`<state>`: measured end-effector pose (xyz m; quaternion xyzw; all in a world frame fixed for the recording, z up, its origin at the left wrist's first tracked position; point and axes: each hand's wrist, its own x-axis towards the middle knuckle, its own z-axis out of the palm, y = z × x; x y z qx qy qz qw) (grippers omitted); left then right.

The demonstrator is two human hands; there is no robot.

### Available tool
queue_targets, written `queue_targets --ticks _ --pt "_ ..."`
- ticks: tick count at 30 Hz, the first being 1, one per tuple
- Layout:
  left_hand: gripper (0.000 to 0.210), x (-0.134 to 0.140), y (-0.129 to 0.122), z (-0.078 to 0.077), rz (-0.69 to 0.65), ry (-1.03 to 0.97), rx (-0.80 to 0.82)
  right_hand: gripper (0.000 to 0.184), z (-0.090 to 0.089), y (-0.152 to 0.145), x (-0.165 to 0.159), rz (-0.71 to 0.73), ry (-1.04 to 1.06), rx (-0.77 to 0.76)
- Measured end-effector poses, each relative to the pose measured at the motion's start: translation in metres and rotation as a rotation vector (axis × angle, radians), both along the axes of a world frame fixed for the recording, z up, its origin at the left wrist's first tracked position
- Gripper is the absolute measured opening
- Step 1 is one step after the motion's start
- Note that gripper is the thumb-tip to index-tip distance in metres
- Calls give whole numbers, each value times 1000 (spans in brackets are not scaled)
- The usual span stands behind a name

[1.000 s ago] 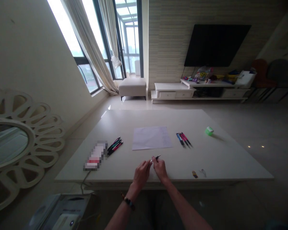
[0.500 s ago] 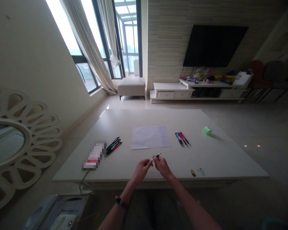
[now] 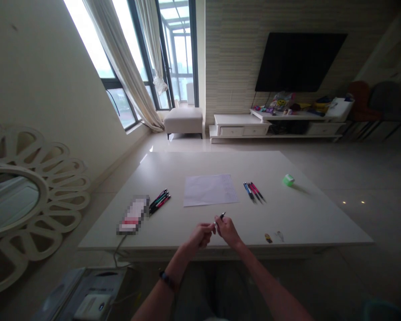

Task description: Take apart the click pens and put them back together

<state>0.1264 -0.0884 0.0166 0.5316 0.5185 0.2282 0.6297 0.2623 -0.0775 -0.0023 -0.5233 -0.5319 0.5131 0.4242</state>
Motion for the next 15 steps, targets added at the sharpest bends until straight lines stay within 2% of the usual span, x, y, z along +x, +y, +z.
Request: queue_targets --ticks 1,2,3,4,7,9,12,15 --pt "41 -3 3 2 -76 -57 -97 53 1 0 2 28 2 14" --pt "42 -5 5 3 -113 -74 -123 53 2 -1 4 45 9 26" --pt "43 -5 5 4 -107 -47 -73 53 2 -1 5 51 21 31" --pt "44 -4 4 5 -67 18 45 53 1 -2 6 39 36 28" --pt "38 4 -4 4 91 358 545 53 -5 -4 5 -95 92 13" --pt "30 10 -11 2 84 583 780 54 -8 -5 3 -207 117 10" --pt "25 13 -18 -4 9 791 936 54 -8 -7 -2 -288 124 -13" --pt "25 14 -24 -8 18 849 972 51 -6 -8 -6 -271 125 -24"
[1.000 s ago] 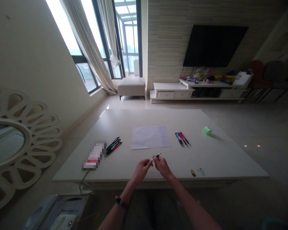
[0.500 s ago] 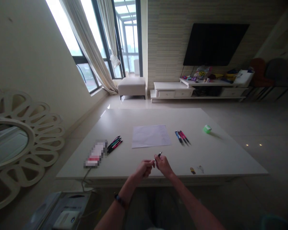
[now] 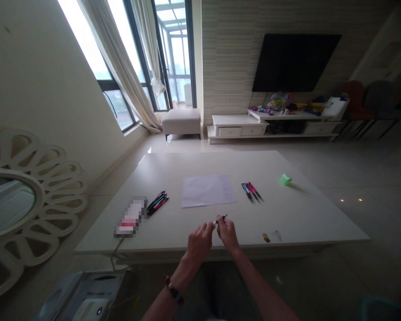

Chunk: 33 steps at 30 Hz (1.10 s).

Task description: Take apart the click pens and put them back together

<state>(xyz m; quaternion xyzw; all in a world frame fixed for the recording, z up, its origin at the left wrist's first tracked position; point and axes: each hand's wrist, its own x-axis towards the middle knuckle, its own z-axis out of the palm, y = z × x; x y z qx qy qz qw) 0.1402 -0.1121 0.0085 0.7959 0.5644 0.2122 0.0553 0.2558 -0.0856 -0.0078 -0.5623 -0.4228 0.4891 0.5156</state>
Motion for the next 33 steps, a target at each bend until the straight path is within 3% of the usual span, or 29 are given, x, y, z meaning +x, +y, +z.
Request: queue_targets --ticks 3,6,9,12,14,15,17,19,21,25,29,33 --pt "27 3 -3 3 31 -100 -59 48 1 1 -1 27 -10 19" --pt "30 6 -1 14 88 -325 -203 47 4 2 1 70 -29 14" --pt "37 -1 8 25 64 -651 -565 47 12 1 7 143 -76 18" --pt "39 -14 18 30 -122 -890 -1111 49 22 1 14 246 -119 66" --pt "42 -20 23 30 -175 -932 -1198 49 25 2 18 296 -110 96" --pt "43 -22 24 30 -166 -911 -1119 49 25 3 20 312 -94 98" --pt "42 -22 26 30 -111 -772 -796 48 23 7 24 330 -58 80" --pt "36 -22 27 27 -71 -544 -454 47 16 12 27 334 -31 60" --pt "28 -22 30 21 -56 -327 -230 45 8 17 30 351 -1 40" --pt "21 -24 37 -5 -49 -109 -74 44 -10 29 33 446 10 -37" --pt "20 -24 41 -33 -18 -102 -14 43 -16 39 35 474 -100 -26" --pt "19 -24 41 -46 -22 -97 -1 38 -16 44 35 547 -137 -17"
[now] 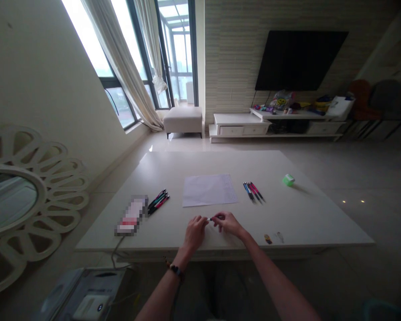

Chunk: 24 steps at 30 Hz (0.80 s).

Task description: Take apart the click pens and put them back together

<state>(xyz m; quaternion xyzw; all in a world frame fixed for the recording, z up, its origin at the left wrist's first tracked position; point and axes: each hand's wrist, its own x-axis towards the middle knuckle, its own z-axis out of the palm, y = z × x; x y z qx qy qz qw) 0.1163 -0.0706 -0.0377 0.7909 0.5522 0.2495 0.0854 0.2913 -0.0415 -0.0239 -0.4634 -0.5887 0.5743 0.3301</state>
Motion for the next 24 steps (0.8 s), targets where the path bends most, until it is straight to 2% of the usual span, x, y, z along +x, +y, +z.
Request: queue_targets --ticks 8,19,24 --pt "20 -1 -1 -3 -4 36 15 39 -7 2 1 7 9 -25" --pt "18 1 -2 -2 -14 72 60 42 -7 3 -1 0 24 -36" --pt "19 1 -2 1 -19 92 60 41 -9 2 -2 -38 35 6"
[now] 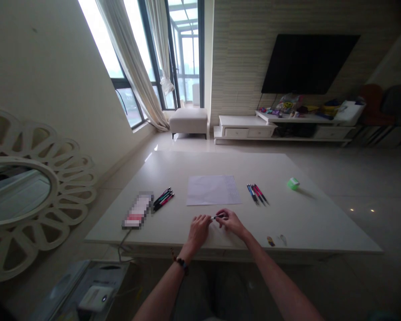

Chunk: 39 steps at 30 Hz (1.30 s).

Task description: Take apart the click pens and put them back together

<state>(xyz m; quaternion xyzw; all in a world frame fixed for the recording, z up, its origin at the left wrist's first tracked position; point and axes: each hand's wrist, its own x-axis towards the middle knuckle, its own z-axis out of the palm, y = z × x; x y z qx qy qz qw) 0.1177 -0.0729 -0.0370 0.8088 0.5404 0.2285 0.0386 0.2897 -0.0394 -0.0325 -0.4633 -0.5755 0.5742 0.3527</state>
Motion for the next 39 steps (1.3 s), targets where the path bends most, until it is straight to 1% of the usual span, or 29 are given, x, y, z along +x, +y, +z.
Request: queue_targets --ticks 2,5,9,12,17,20,22,24,26,28,33,35,37,39 --pt "19 0 -1 0 -1 7 -1 41 -1 0 -1 -17 -8 -17" --pt "18 1 -1 0 2 11 -3 41 -2 1 -2 -35 -4 25" --pt "18 0 -1 1 -13 19 -16 39 -2 1 -3 -60 -27 34" --pt "18 0 -1 1 -14 10 -19 39 -1 2 -4 -93 -2 89" --pt "24 1 -4 2 -32 -31 1 46 5 4 -6 -250 38 128" --pt "25 1 -4 2 -29 -52 -7 58 9 4 -10 -323 117 157" --pt "23 0 -3 0 -12 -75 -13 63 9 3 -13 -345 167 154" --pt "23 0 -2 -2 7 -104 -10 59 8 2 -18 -365 178 142" --pt "22 0 -2 -3 24 -134 0 50 5 1 -22 -382 135 125" --pt "22 -1 -1 -4 35 -159 7 45 2 0 -25 -393 100 105" --pt "23 -1 -1 -6 45 -209 -13 50 -2 0 -28 -377 265 23" --pt "23 -1 -1 -6 37 -228 -16 48 -1 1 -28 -382 268 -7" --pt "23 -1 -1 -7 32 -252 -17 46 3 1 -28 -397 255 -1" --pt "25 -2 -1 -6 35 -292 -27 48 9 1 -29 -415 265 46"
